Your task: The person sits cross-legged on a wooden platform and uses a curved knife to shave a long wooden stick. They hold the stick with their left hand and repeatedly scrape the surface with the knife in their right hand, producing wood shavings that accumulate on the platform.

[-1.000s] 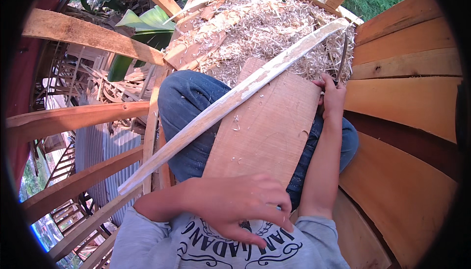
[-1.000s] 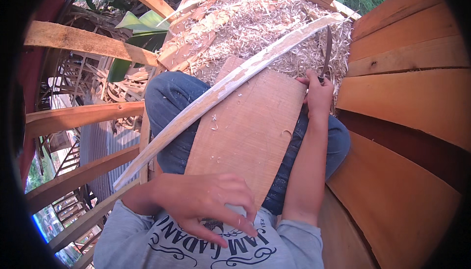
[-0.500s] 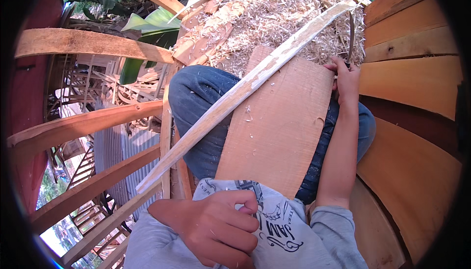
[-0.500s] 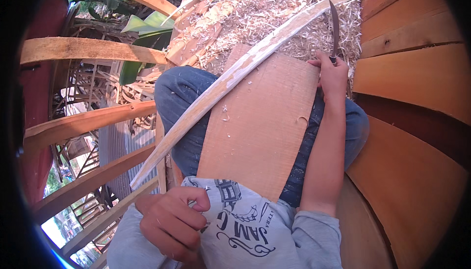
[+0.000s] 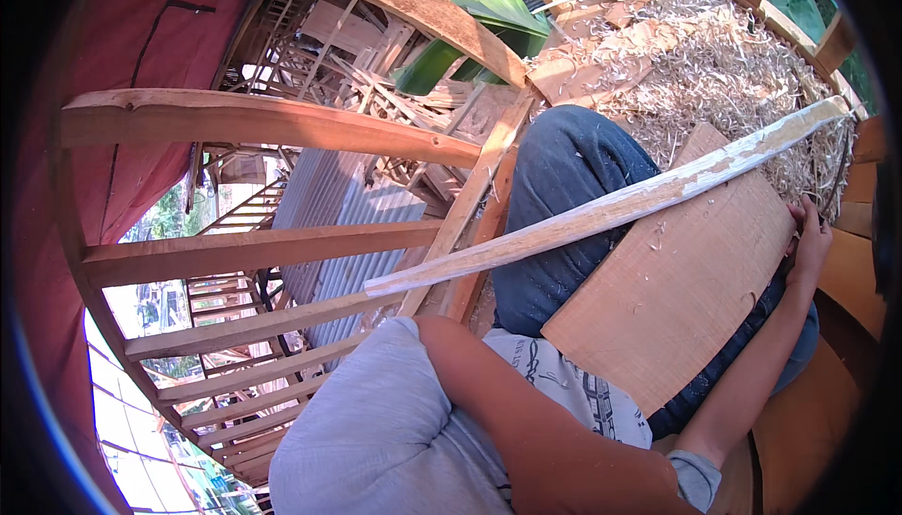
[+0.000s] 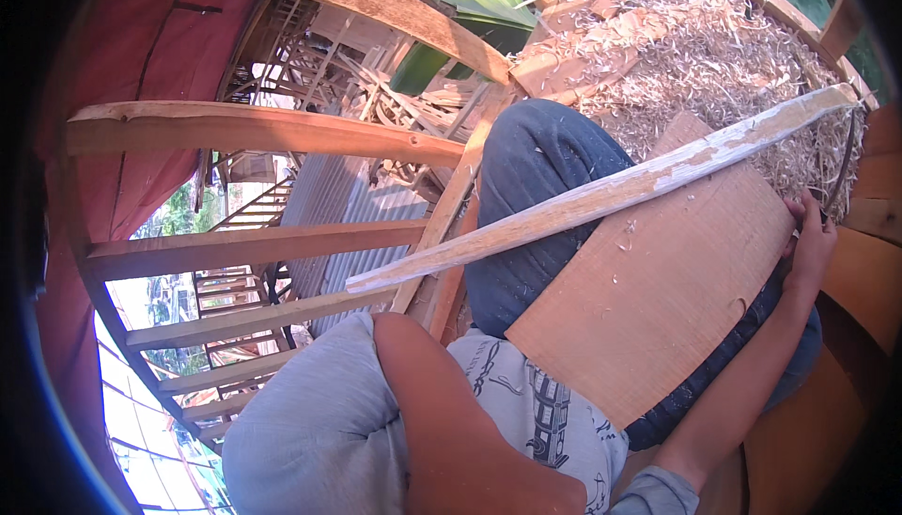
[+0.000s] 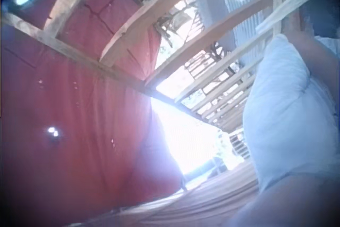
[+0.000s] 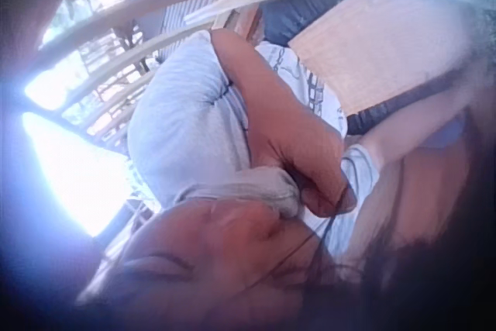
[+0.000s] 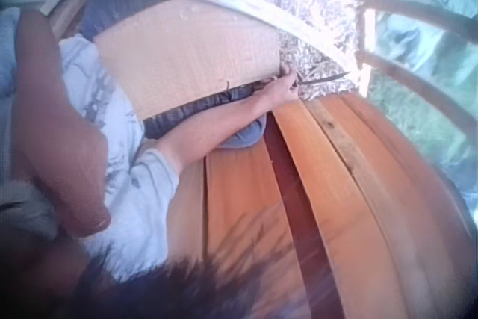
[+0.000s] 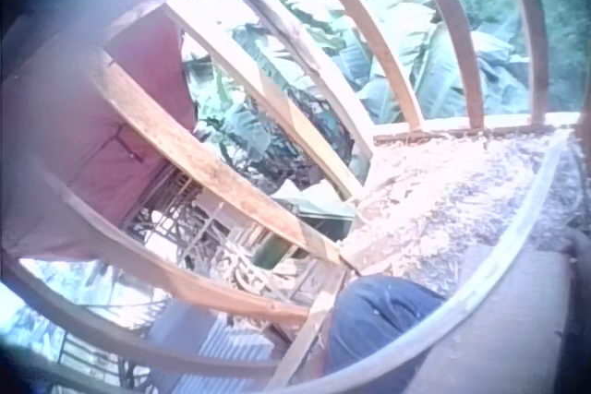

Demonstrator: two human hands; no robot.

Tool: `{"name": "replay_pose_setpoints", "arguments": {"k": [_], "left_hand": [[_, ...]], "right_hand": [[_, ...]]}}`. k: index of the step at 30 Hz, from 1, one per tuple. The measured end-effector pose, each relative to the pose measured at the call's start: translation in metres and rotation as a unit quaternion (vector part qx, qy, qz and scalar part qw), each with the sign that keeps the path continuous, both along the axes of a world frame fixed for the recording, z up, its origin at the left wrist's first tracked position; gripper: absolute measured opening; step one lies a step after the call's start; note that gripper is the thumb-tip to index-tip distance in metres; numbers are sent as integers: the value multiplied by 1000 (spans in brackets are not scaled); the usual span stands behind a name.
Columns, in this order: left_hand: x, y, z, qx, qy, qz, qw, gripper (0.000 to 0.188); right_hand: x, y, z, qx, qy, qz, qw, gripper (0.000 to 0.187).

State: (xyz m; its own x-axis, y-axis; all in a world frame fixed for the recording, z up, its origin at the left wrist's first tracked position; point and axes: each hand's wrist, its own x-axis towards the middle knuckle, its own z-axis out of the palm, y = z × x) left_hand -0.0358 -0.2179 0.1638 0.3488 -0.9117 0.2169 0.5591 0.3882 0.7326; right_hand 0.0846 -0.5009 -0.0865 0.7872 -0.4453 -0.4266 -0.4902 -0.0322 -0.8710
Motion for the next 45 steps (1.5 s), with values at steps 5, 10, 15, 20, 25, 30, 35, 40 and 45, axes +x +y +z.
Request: {"name": "replay_pose_setpoints", "arguments": {"k": [5, 10, 15, 20, 25, 30, 35, 40, 45], "left_hand": [[13, 24, -33, 175, -271, 41, 946, 39], [6, 101, -64, 728, -383, 341, 455, 45], [0, 120, -71, 791, -245, 212, 519, 38], [-9, 138, -84, 726, -242, 240, 597, 34], [-26, 150, -70, 735, -248, 224, 590, 30], [-37, 139, -69, 740, -297, 212, 564, 13], [-35, 131, -79, 709, -293, 261, 586, 12], [-11, 148, -94, 724, -236, 188, 621, 14], [-8, 154, -107, 713, -264, 194, 621, 13]], "right_hand": [[-2, 0, 1, 4, -9, -20, 1000, 38], [-4, 28, 34, 9, -31, -19, 999, 28], [-4, 25, 51, -10, 2, -31, 999, 28], [-13, 28, 59, 1, -39, -23, 999, 27], [-23, 31, 71, -37, -66, -31, 997, 33], [-25, 38, 82, -106, -68, -12, 992, 43], [-33, 51, 84, -264, -209, 23, 941, 51], [-48, 76, 105, -320, -186, 160, 915, 53], [-66, 124, 122, -325, -94, 307, 890, 47]]}}
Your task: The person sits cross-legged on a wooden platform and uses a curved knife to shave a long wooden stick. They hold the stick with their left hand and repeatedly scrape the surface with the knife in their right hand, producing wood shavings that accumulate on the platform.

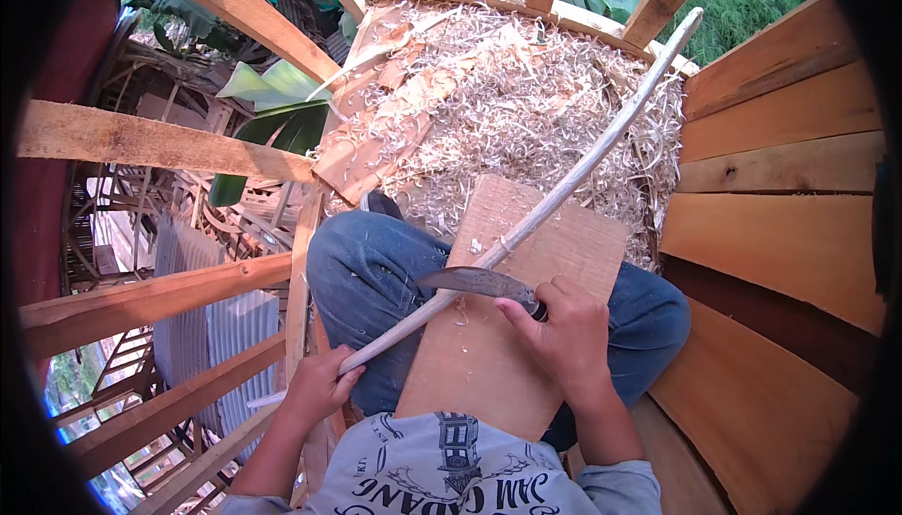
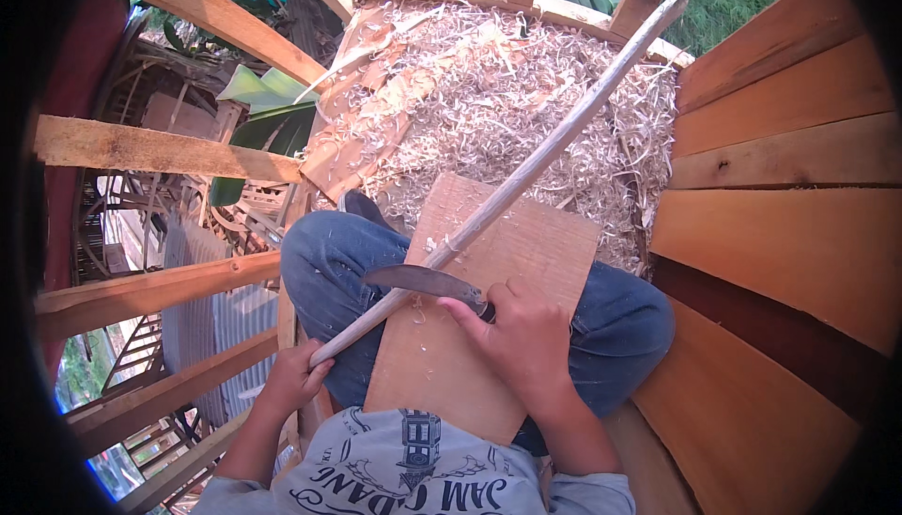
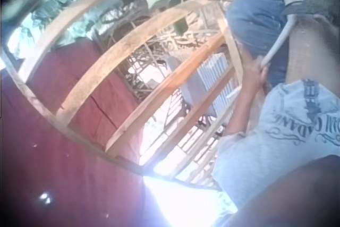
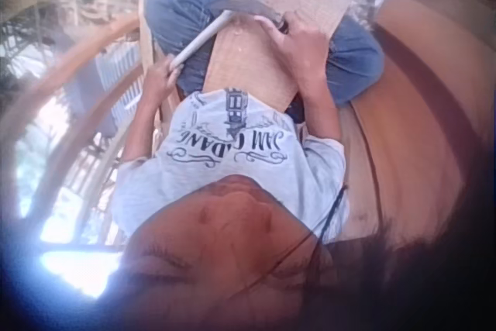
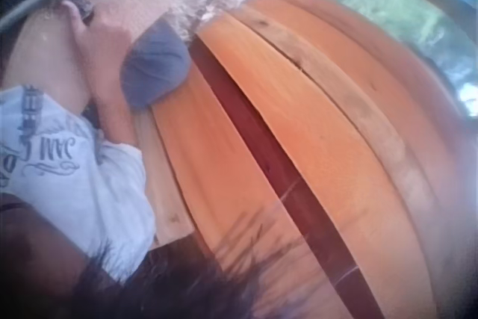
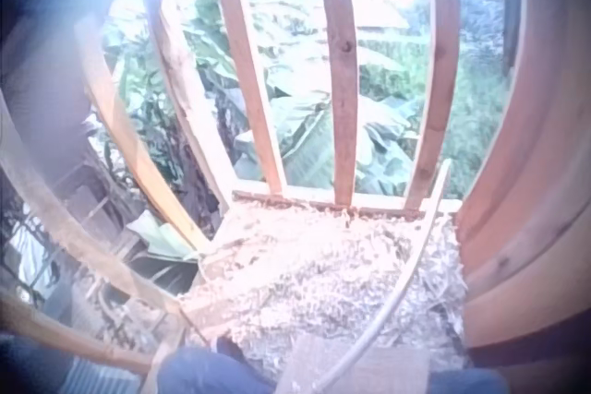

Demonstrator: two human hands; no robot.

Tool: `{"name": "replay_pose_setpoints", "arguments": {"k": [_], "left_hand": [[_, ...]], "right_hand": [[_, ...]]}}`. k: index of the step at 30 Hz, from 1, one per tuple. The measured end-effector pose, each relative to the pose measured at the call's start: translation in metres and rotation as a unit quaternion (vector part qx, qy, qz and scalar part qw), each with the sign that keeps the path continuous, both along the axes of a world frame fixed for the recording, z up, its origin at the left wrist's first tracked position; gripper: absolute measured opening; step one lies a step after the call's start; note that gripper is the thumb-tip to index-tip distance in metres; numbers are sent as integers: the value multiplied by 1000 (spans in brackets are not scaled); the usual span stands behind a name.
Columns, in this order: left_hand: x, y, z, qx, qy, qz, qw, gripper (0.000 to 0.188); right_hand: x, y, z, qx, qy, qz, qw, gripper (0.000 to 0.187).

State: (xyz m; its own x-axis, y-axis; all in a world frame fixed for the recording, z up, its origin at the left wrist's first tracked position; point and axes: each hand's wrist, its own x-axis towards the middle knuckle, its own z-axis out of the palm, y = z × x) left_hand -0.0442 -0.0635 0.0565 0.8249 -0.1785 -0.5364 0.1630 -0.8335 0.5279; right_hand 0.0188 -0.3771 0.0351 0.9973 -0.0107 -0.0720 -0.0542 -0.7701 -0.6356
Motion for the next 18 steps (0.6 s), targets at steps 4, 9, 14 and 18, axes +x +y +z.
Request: {"name": "replay_pose_setpoints", "arguments": {"k": [4, 9, 14, 18], "left_hand": [[-5, -5, -10, 26, -81, -11, 996, 10], [-9, 1, -20, 31, -113, -30, 993, 11], [-11, 7, -26, 28, -111, -45, 992, 15], [-11, 0, -22, 48, -122, -38, 991, 15]], "right_hand": [[7, -1, 0, -42, 51, -43, 997, 45], [28, -58, -7, -70, 38, -207, 975, 47], [12, -22, 14, -46, 31, -59, 997, 46], [-11, 11, 2, -40, 66, 49, 996, 47]]}}
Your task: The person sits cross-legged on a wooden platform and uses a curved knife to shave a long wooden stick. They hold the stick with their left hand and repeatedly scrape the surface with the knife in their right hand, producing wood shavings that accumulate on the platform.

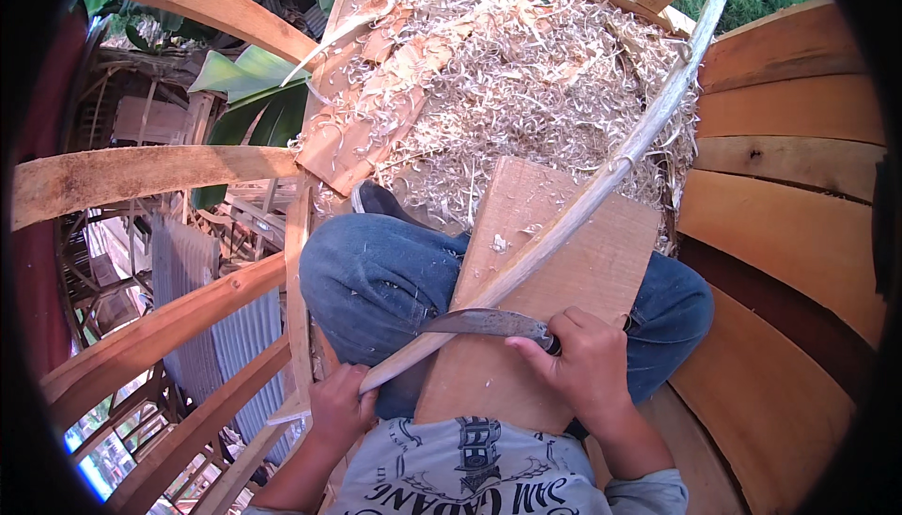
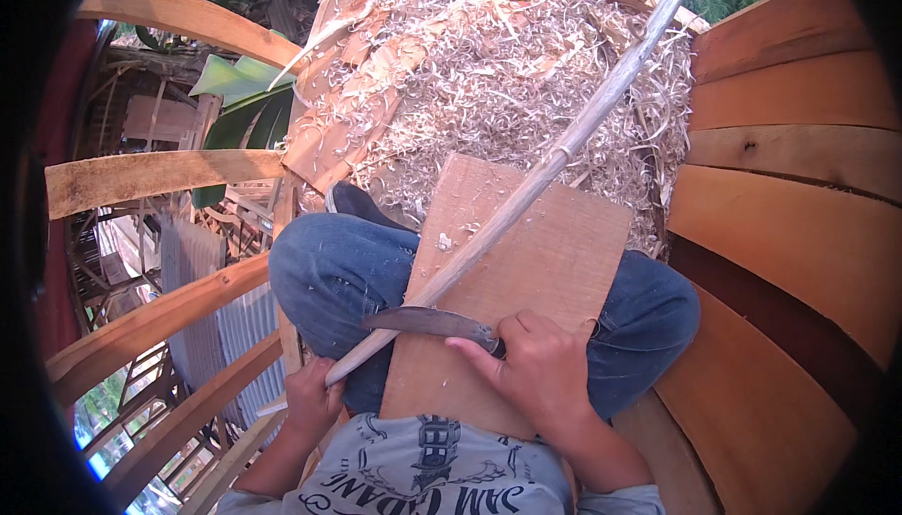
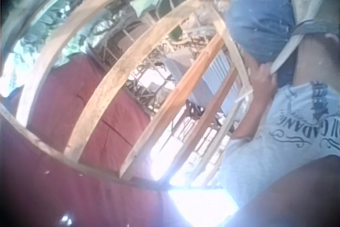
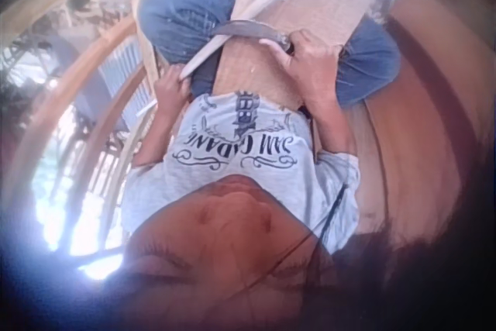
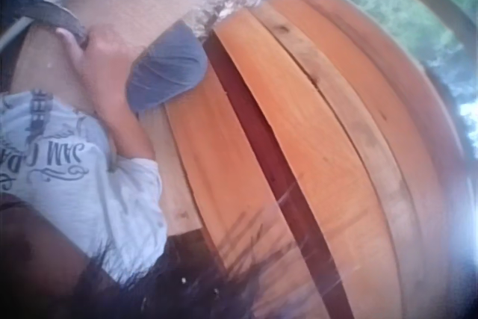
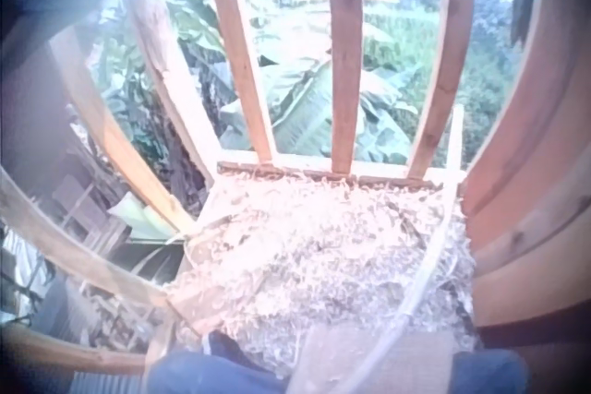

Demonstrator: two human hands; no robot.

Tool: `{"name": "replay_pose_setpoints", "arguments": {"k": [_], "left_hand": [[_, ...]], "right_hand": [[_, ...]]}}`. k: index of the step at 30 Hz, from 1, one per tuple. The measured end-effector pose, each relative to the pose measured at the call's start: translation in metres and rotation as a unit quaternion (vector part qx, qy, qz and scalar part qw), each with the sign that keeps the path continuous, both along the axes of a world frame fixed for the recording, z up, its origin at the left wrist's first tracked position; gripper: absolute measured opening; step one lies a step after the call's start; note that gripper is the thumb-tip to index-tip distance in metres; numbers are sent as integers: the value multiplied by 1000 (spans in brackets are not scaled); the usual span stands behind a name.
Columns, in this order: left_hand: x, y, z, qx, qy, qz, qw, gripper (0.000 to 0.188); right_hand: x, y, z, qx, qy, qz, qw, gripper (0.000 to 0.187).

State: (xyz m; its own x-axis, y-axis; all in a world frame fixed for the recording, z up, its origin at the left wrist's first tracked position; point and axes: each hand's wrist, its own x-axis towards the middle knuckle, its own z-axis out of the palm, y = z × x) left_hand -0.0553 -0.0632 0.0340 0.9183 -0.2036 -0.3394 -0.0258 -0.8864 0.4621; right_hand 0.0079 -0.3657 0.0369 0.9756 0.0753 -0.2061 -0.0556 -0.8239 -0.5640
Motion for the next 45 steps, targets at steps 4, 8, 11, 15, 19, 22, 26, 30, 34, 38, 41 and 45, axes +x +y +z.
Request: {"name": "replay_pose_setpoints", "arguments": {"k": [4, 8, 11, 15, 19, 22, 26, 30, 34, 38, 41, 45], "left_hand": [[-4, -6, -3, 4, -22, 14, 1000, 12], [-5, -7, -3, 12, -35, 18, 999, 10], [-7, -7, -2, 20, -27, 16, 999, 18], [-6, -15, 2, 32, -27, 31, 999, 20], [-10, -15, -4, 39, -32, 29, 998, 21], [-16, -14, -6, 37, -34, 45, 998, 21], [-15, -19, -3, 33, -43, 53, 997, 21], [-13, -21, -2, 28, -26, 59, 998, 23], [-19, -20, -3, 31, -26, 67, 997, 26], [-17, -22, -3, 32, -17, 66, 997, 27], [-15, -24, -3, 29, -7, 61, 998, 26], [-18, -25, -3, 39, -9, 76, 996, 25]], "right_hand": [[6, 2, -3, -41, -20, -28, 999, 46], [18, -25, -13, -42, -64, -150, 986, 47], [30, -62, -13, -31, -62, -255, 965, 48], [20, -49, 2, 6, -52, -202, 978, 48], [0, -8, -2, -2, -38, -36, 999, 49], [2, -4, -9, -19, -45, -20, 999, 50], [8, -7, -10, -39, -54, -24, 997, 51], [12, -19, -10, -31, -56, -107, 992, 50], [34, -66, -19, -3, -84, -277, 957, 48], [34, -73, -5, 20, -96, -232, 968, 47], [9, -35, 3, 23, -52, -79, 995, 47], [1, -10, -16, 21, -40, -26, 999, 48]]}}
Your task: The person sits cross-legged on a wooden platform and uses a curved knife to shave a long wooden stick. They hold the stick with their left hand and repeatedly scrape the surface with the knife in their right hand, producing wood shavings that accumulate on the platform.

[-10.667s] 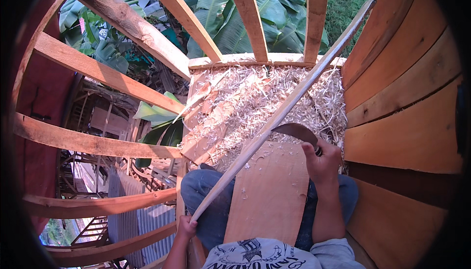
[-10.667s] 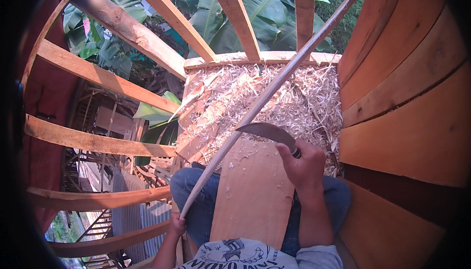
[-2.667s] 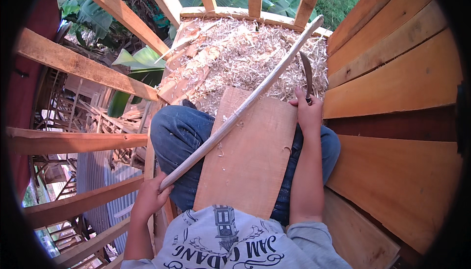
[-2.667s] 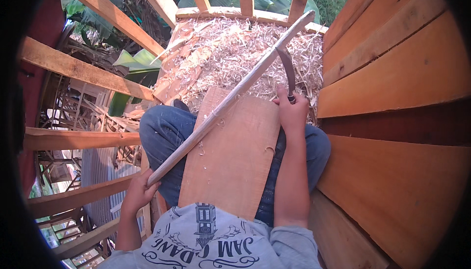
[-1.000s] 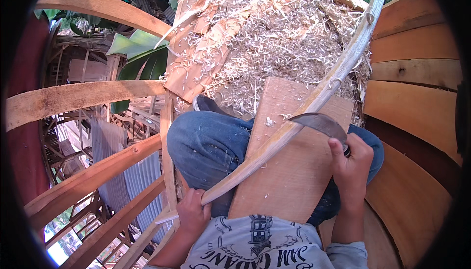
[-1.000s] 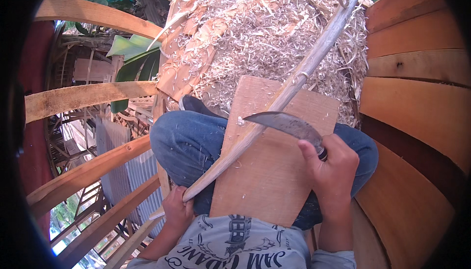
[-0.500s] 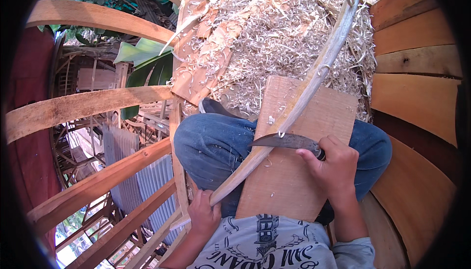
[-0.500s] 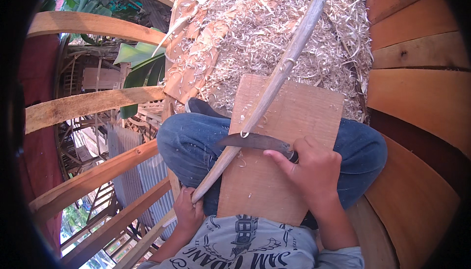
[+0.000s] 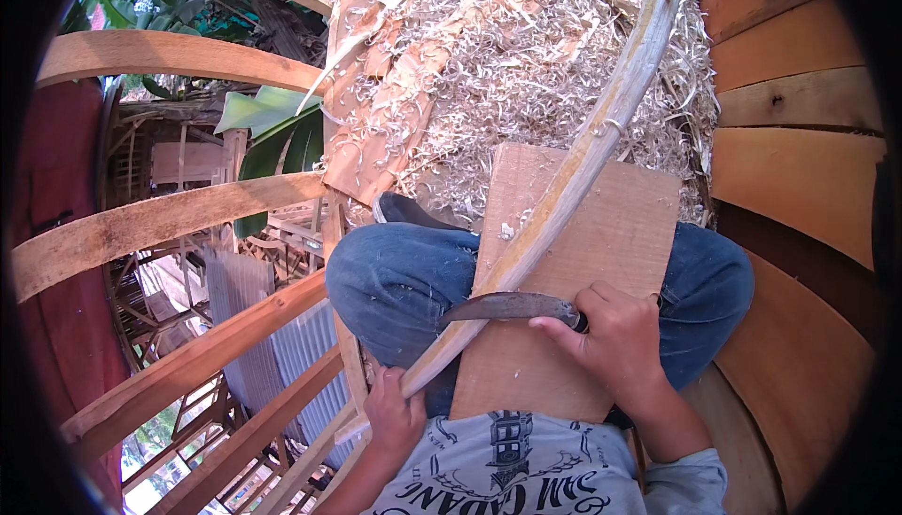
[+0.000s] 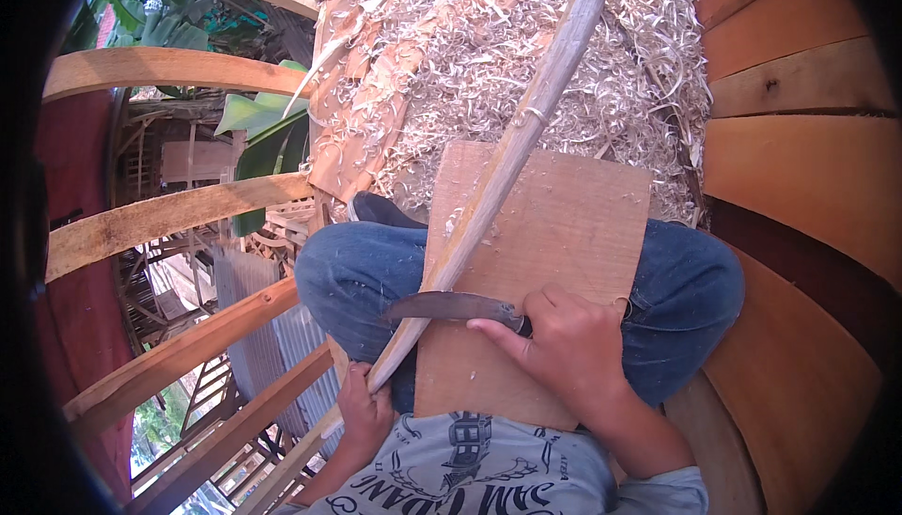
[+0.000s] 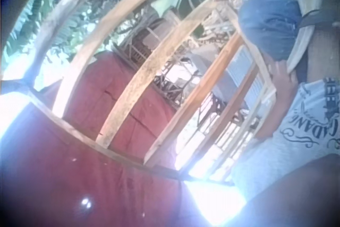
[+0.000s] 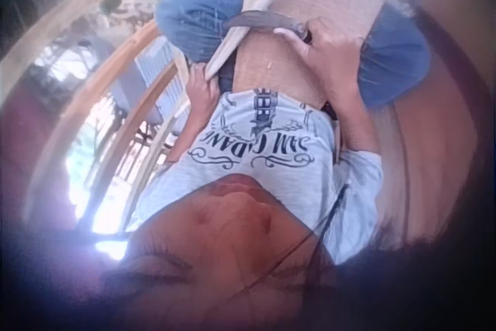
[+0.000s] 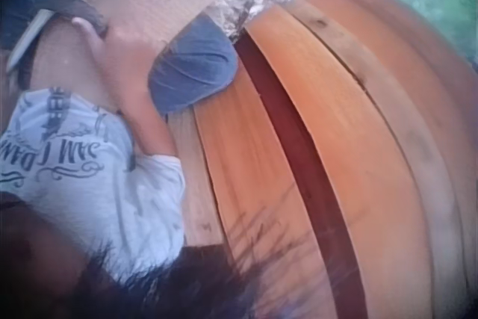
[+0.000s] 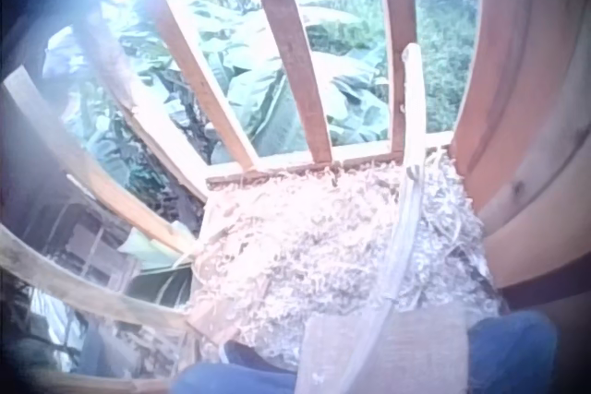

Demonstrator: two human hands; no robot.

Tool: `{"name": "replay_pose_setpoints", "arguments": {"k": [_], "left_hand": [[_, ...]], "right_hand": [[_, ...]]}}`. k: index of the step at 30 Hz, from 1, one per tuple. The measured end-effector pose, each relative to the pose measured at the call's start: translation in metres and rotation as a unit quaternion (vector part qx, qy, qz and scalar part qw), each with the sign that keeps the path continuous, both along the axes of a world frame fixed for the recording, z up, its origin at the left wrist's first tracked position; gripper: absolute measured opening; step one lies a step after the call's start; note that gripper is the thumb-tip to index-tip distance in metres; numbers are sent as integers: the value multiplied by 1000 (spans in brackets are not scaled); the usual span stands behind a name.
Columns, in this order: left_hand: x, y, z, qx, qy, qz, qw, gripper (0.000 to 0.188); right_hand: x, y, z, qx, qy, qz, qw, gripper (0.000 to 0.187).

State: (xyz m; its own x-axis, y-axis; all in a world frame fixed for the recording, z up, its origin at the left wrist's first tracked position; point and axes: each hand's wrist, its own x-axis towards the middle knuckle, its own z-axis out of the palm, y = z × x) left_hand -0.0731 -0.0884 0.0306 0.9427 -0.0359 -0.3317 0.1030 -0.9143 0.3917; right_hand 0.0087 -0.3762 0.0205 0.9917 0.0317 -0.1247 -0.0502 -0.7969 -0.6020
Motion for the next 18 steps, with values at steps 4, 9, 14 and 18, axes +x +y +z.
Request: {"name": "replay_pose_setpoints", "arguments": {"k": [4, 9, 14, 18], "left_hand": [[3, -2, 1, -5, -6, -4, 1000, 24], [3, -4, 2, -4, -5, 1, 1000, 24], [3, -4, 1, 5, -9, 2, 1000, 24], [5, -7, 4, 4, -11, -2, 1000, 20]], "right_hand": [[10, -3, 0, -18, -8, -23, 1000, 49], [18, -13, -1, -38, -24, -56, 997, 49], [22, -15, 0, -49, -24, -52, 997, 48], [25, -15, 0, -54, -23, -64, 996, 48]]}}
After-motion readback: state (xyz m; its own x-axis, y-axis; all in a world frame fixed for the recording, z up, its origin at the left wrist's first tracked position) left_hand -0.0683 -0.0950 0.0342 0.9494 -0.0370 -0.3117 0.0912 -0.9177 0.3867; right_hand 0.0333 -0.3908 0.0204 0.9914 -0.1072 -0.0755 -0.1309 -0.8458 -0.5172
